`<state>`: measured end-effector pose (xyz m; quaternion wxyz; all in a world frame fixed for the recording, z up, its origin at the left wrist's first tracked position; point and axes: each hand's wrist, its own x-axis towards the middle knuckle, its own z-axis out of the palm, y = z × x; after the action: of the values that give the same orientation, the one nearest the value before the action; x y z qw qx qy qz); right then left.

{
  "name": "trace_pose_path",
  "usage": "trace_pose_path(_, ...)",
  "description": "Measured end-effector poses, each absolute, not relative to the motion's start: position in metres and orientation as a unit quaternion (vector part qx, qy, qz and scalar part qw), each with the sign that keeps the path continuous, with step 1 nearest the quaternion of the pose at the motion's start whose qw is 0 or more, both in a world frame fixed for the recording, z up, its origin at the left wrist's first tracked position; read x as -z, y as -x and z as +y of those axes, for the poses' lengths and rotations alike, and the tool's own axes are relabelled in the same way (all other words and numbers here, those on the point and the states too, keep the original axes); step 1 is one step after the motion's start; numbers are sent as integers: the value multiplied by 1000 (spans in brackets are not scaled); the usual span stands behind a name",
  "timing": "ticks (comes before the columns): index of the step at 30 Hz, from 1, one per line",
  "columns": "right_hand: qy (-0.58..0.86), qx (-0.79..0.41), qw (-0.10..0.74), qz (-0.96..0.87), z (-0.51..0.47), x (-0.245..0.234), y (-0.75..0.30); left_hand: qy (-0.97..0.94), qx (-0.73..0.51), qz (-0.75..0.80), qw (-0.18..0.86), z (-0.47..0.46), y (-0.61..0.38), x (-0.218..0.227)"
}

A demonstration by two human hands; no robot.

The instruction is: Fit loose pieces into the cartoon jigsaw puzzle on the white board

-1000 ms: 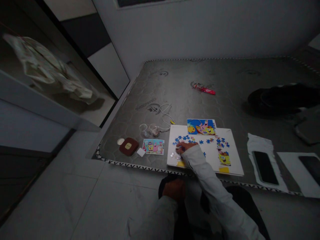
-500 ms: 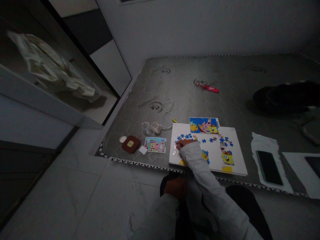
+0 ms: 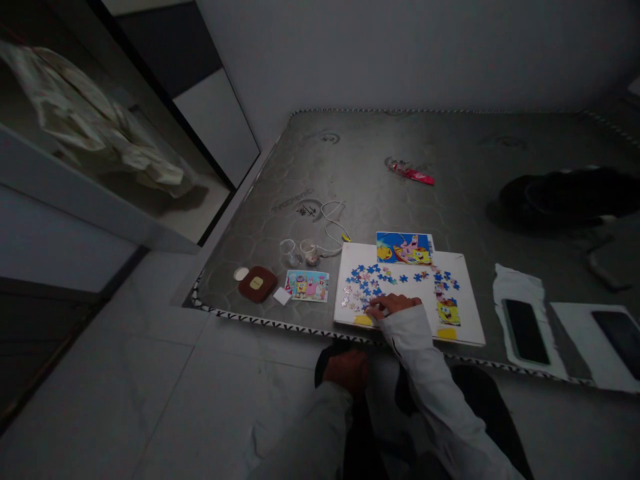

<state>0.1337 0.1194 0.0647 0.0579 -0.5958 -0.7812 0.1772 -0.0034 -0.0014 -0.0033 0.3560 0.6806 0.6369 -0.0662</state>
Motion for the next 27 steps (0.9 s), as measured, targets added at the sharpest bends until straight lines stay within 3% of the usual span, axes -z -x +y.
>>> trace_pose_path(15,579,-168,166,-781,72,-28,-133,-678,55,639,359,-2,2,6)
trace_pose_path(27,589,-170,161,-774,102,-23,-102,-675,50,641,364,-3,4,4)
